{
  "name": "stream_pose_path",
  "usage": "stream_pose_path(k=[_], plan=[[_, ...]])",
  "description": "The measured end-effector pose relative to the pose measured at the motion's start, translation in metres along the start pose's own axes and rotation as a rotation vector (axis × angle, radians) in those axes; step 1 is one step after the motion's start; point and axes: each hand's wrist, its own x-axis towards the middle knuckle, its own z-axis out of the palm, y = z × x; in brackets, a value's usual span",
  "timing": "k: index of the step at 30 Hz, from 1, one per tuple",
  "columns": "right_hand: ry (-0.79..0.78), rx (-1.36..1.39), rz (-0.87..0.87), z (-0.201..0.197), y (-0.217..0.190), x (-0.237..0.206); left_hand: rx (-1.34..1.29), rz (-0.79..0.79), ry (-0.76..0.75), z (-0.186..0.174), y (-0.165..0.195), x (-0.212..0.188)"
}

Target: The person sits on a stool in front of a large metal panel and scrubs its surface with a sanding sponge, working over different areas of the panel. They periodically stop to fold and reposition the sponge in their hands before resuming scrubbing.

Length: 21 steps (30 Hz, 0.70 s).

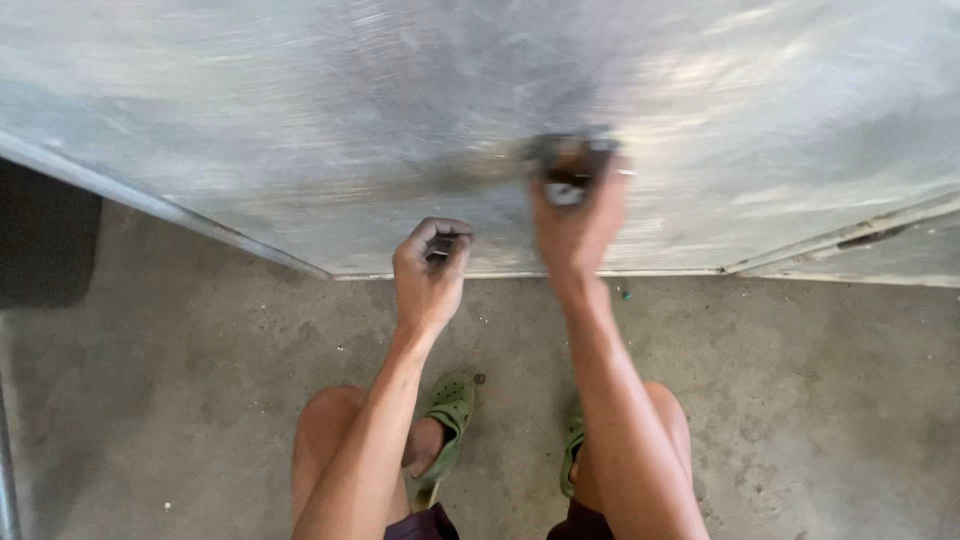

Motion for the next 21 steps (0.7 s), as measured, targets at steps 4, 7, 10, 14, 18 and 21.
stream_pose_path(k=[4,7,10,14,18,21], plan=[[-0.127,-0.180,-0.269,0.005,-0.021,-0.015,0.043,-0.025,-0.014,-0.002,-0.007,0.002],[-0.031,-0.169,-0.315,-0.020,0.006,0.003,0.049,-0.052,-0.004,-0.002,-0.009,0.002],[0.094,-0.103,-0.033,-0.058,0.056,0.033,0.043,-0.041,-0.011,0.001,-0.009,0.000],[0.345,0.184,0.330,-0.123,0.113,0.061,0.007,-0.030,-0.045,0.007,-0.005,-0.003],[0.422,0.273,0.500,-0.123,0.117,0.071,0.008,-0.017,-0.044,0.009,0.001,-0.006],[0.326,0.153,0.086,-0.075,0.082,0.052,0.086,-0.018,-0.058,0.011,0.005,-0.006]])
